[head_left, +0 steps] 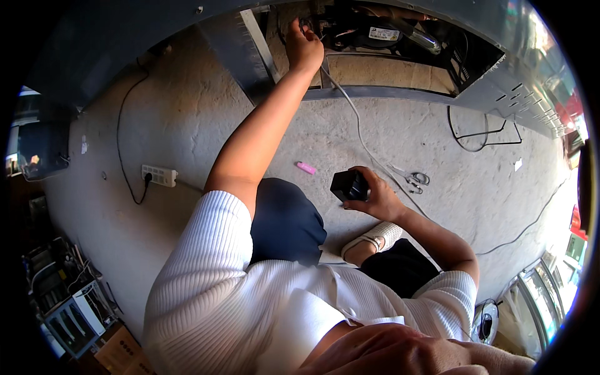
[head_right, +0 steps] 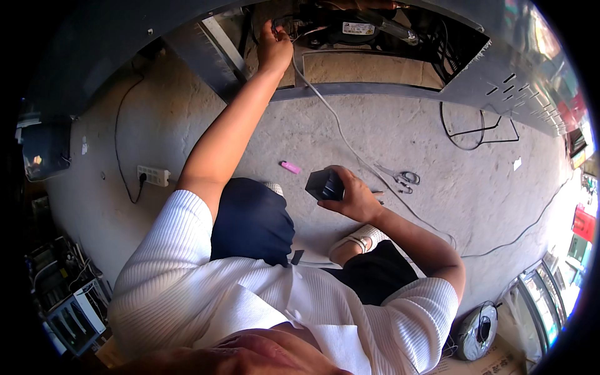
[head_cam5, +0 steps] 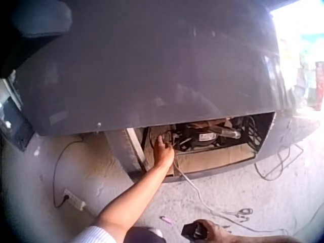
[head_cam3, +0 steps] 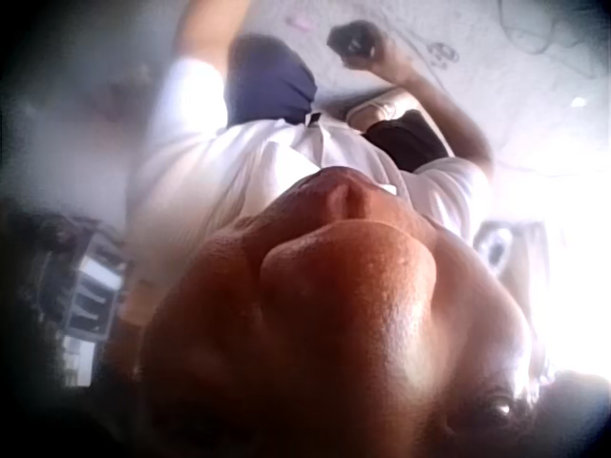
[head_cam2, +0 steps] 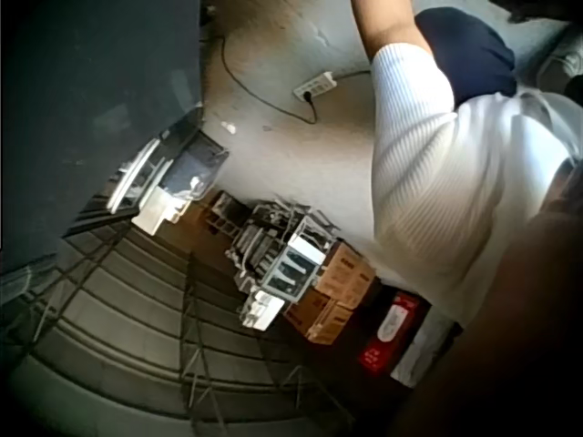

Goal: The person works on the wiring and internal components of an appliance, using pliers and scissors to handle wires and a black component.

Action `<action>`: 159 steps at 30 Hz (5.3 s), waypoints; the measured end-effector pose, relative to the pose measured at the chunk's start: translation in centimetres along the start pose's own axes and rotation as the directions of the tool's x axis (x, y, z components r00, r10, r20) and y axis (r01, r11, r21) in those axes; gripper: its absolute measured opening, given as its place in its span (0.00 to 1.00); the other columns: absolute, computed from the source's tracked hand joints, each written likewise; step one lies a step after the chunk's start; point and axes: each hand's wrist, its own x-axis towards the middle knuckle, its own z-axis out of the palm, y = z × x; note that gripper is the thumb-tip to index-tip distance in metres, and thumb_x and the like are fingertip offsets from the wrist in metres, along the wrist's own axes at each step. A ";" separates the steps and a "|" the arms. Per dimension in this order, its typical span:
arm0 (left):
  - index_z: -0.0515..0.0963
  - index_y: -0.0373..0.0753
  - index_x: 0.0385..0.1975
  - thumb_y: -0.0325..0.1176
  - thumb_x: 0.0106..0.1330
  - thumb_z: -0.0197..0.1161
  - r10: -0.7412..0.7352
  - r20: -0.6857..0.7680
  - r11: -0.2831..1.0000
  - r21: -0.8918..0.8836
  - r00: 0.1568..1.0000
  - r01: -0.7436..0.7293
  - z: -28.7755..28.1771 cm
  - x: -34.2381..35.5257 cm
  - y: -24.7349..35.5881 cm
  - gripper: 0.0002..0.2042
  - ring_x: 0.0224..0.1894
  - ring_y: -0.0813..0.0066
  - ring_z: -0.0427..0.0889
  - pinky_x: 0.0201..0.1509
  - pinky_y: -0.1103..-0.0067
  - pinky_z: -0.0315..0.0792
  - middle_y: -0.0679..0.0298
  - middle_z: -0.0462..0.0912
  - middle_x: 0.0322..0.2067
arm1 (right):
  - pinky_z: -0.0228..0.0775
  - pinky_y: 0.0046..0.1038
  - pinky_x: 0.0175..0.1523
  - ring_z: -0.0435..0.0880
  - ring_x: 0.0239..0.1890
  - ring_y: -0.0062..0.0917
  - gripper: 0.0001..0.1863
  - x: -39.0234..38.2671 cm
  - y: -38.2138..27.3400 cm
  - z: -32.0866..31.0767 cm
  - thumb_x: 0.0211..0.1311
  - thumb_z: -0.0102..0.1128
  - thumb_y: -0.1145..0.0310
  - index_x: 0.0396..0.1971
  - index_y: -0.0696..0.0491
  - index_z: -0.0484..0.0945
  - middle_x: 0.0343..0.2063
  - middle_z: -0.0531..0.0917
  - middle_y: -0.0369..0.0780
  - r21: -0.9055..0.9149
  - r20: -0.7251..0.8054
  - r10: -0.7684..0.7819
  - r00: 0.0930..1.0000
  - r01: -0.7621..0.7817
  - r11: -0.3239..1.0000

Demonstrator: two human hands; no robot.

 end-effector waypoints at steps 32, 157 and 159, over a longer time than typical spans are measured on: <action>0.83 0.43 0.44 0.40 0.70 0.49 0.405 0.115 0.697 0.604 0.907 -0.387 2.6 8.5 -3.6 0.15 0.52 0.50 0.80 0.57 0.59 0.72 0.50 0.83 0.45 | 0.74 0.34 0.56 0.82 0.50 0.42 0.41 -1.8 0.7 -0.9 0.47 0.77 0.61 0.60 0.58 0.65 0.48 0.78 0.51 0.078 0.032 0.018 0.999 -0.020 0.997; 0.88 0.49 0.34 0.50 0.51 0.69 0.169 0.158 0.762 0.605 0.973 -0.231 0.6 7.5 -0.7 0.15 0.38 0.61 0.88 0.43 0.69 0.79 0.59 0.88 0.33 | 0.74 0.33 0.59 0.82 0.51 0.39 0.42 -1.1 1.1 -1.7 0.47 0.77 0.60 0.61 0.57 0.65 0.49 0.78 0.49 0.093 0.070 -0.021 0.997 0.015 0.996; 0.88 0.47 0.32 0.49 0.53 0.69 0.198 0.187 0.774 0.572 0.962 -0.271 0.7 7.8 -1.1 0.15 0.37 0.63 0.88 0.42 0.70 0.79 0.59 0.88 0.31 | 0.74 0.35 0.57 0.82 0.50 0.42 0.40 -1.1 1.3 -1.5 0.47 0.76 0.59 0.59 0.56 0.66 0.48 0.79 0.50 0.101 0.045 -0.037 0.998 0.032 0.994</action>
